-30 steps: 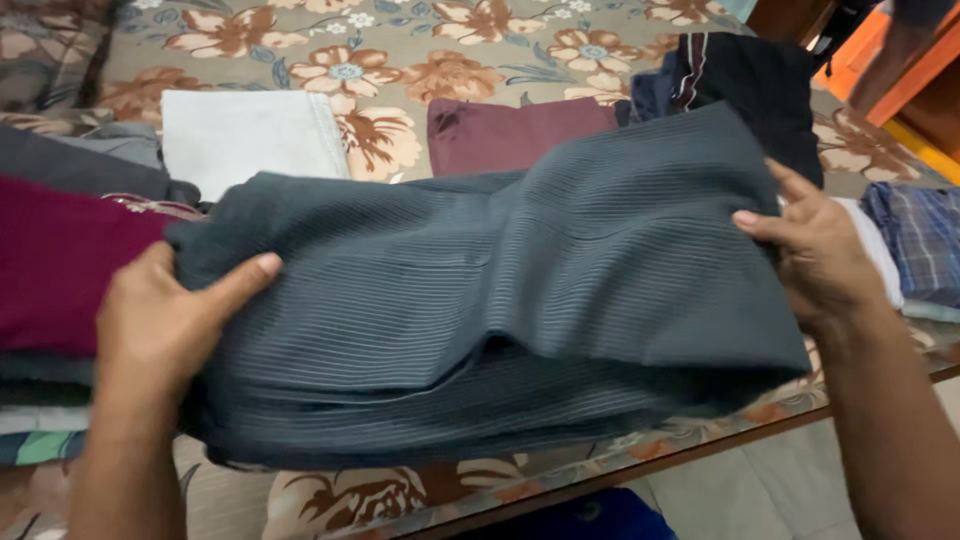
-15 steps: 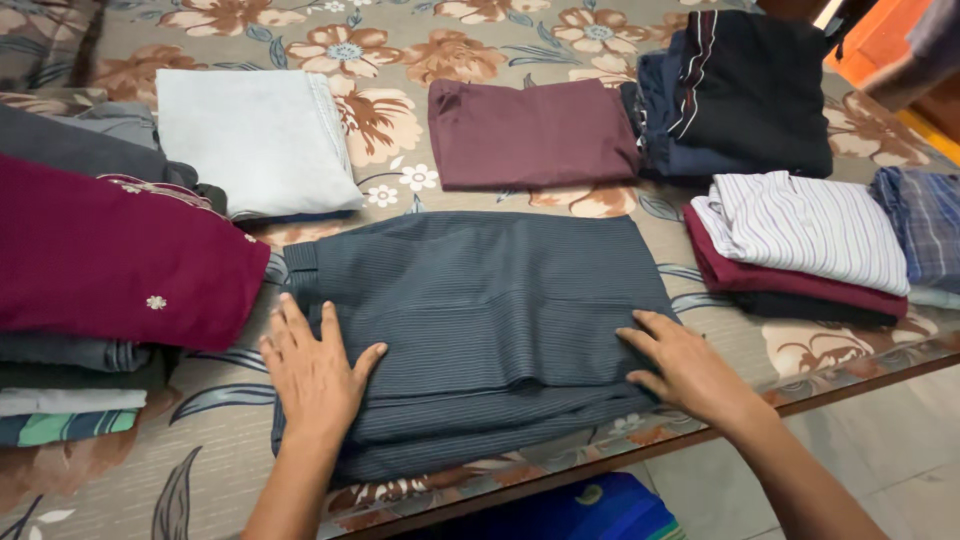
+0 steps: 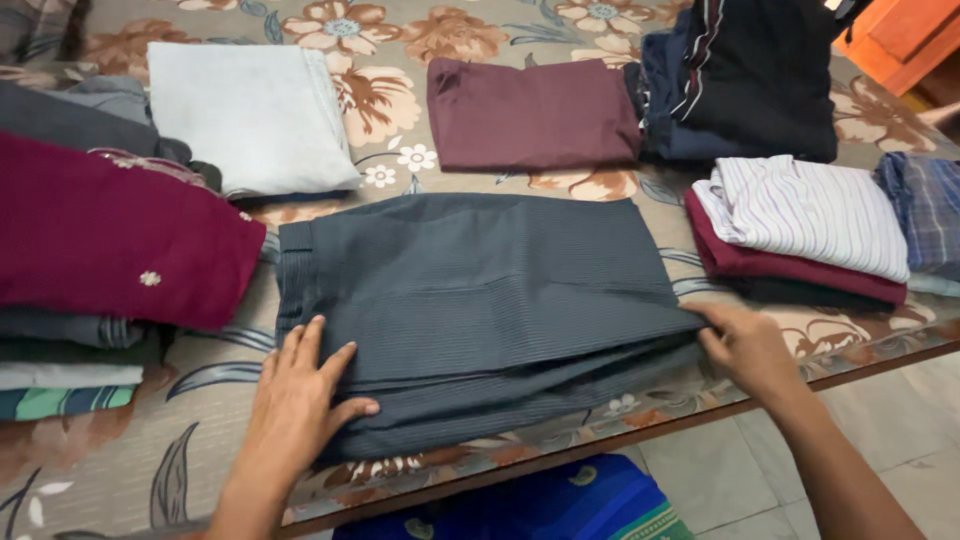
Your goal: The person folds a shirt and then a pair of pants by hand on a bed, smoothing the fabric and placing them onto a stack of folded items.
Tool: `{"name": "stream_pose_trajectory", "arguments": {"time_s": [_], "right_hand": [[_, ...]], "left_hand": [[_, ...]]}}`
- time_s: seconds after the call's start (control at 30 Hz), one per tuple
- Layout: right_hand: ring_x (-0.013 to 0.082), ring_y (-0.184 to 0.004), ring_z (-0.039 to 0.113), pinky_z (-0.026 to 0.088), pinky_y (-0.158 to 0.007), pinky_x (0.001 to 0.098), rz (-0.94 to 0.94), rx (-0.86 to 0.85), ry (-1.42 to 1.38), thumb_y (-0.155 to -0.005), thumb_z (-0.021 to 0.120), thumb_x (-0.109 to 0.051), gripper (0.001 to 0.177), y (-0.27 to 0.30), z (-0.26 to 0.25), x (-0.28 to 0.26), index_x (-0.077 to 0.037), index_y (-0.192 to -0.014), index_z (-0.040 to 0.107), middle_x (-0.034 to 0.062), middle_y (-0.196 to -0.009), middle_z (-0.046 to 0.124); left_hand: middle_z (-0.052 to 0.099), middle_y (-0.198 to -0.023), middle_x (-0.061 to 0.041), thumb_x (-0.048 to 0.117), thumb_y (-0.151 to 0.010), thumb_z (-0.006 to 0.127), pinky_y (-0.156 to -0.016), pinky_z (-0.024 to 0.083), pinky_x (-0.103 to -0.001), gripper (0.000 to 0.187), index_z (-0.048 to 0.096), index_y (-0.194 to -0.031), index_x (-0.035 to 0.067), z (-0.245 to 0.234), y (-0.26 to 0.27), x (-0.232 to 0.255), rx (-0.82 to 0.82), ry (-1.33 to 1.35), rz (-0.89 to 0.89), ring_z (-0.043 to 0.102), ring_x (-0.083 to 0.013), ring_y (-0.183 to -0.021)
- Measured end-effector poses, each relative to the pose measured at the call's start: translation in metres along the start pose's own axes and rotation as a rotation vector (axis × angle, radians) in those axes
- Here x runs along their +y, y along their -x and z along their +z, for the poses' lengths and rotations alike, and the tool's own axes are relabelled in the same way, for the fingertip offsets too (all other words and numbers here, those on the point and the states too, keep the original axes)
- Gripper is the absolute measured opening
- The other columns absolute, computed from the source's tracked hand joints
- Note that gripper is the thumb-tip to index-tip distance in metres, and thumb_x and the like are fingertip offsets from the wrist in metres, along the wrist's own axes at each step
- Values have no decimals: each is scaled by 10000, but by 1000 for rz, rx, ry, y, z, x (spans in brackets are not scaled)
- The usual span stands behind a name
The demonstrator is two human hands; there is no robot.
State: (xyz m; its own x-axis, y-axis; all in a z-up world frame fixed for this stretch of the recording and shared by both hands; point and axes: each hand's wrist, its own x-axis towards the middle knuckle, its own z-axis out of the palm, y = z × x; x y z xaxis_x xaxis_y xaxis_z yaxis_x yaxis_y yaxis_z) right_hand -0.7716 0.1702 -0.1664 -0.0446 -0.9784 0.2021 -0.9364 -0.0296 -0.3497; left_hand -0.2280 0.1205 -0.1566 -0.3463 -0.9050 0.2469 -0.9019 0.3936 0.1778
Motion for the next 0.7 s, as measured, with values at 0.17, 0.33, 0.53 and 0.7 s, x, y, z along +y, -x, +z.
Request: {"name": "stream_pose_trajectory", "arguments": {"time_s": [0.17,0.33,0.53,0.7], "right_hand": [[282,-718,731,575,-706,389,107,39,12,-823,726,-90,383,0,-2,-2,-180,-1194,751,138,-1067,761],[313,-965,706,569,-820,384,-335,202,87,-679,744,-81,542,5,-12,-21,-136,-1215,690,116,-1109,716],[287,-916,715,567,-760,401,-349,200,271,-727,749,-72,437,17,-5,-32,-114,-1159,705,91,-1034,735],[278,-876,728,575,-746,391,-287,245,297,-822,676,-29,346,28,6,-11,-127,-1148,739,95,-984,755]], "left_hand": [[642,-1320,-146,418,-766,750,-1010,454,-457,542,721,-1199,92,8,1,-2,21,-71,68,560,-319,-1272],[718,-1162,-106,179,-835,626,-1037,454,-477,317,729,-1123,97,2,-3,-2,59,-310,198,663,-278,-1098],[719,-1181,-87,122,-844,571,-1064,447,-457,391,682,-1209,38,-7,5,-10,-14,-413,205,672,-220,-1069],[721,-1212,-147,104,-796,569,-1024,449,-460,421,684,-1186,-4,-3,45,-13,158,-368,272,679,-257,-1077]]}}
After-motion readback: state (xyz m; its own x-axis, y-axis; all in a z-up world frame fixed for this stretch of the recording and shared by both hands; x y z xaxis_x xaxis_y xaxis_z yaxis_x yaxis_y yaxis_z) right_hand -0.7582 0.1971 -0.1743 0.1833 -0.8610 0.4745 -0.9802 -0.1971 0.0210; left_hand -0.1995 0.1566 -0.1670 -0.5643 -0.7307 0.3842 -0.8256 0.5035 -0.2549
